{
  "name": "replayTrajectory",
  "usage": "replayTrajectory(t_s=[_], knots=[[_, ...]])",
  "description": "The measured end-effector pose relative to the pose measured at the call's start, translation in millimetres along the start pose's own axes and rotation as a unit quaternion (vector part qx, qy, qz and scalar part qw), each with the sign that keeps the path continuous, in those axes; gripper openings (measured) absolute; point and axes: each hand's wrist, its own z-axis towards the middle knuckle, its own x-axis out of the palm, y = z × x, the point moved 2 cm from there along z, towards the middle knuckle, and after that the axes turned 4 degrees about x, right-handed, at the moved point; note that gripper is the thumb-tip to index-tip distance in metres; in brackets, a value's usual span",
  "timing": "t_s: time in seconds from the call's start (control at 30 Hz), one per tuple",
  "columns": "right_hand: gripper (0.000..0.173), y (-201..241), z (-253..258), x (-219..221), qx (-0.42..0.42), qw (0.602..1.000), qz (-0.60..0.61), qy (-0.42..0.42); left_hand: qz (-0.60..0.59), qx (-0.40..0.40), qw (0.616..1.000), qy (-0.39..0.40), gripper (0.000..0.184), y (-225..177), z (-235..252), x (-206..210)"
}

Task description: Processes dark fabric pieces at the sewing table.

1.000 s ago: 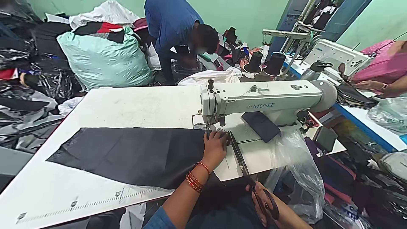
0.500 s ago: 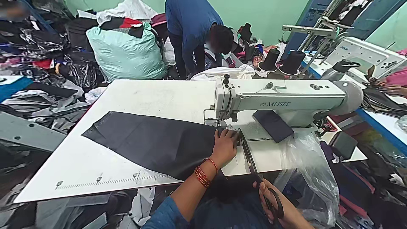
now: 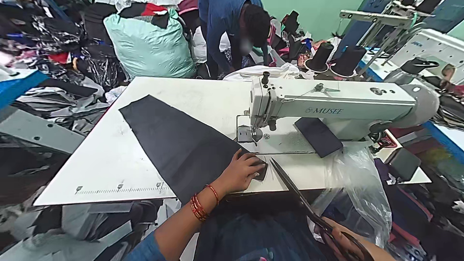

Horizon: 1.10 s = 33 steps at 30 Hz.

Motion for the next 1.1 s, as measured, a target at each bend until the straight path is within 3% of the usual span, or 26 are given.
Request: replayTrajectory(t_s=[0.2, 0.57, 0.7, 0.77, 0.87, 0.97, 1.1], knots=[[0.063, 13, -4, -18, 0.041, 0.995, -0.046, 0.077, -0.031, 0.049, 0.998, 0.003, 0.032, -1, -22, -11], [0.060, 19, 10, -25, 0.042, 0.992, -0.089, 0.077, -0.021, 0.059, 0.998, 0.004, 0.030, 0, -23, -11], [0.060, 15, 7, -22, 0.000, 0.996, -0.075, 0.052, -0.070, 0.052, 0.995, -0.056, 0.031, 2, -26, -14], [0.060, 17, 4, -26, -0.029, 0.998, -0.049, 0.026, -0.089, 0.001, 0.986, -0.138, 0.032, 7, -29, -24], [0.057, 27, 6, -35, -0.060, 0.992, -0.084, -0.078, -0.011, -0.163, 0.959, -0.231, 0.030, 24, -31, -46], [0.041, 45, 25, -46, -0.028, 0.952, -0.183, -0.245, 0.021, -0.329, 0.930, -0.160, 0.042, 48, -15, -64], [0.056, 78, 60, -60, 0.040, 0.841, -0.364, -0.398, 0.034, -0.380, 0.923, -0.054, 0.067, 63, 35, -62]])
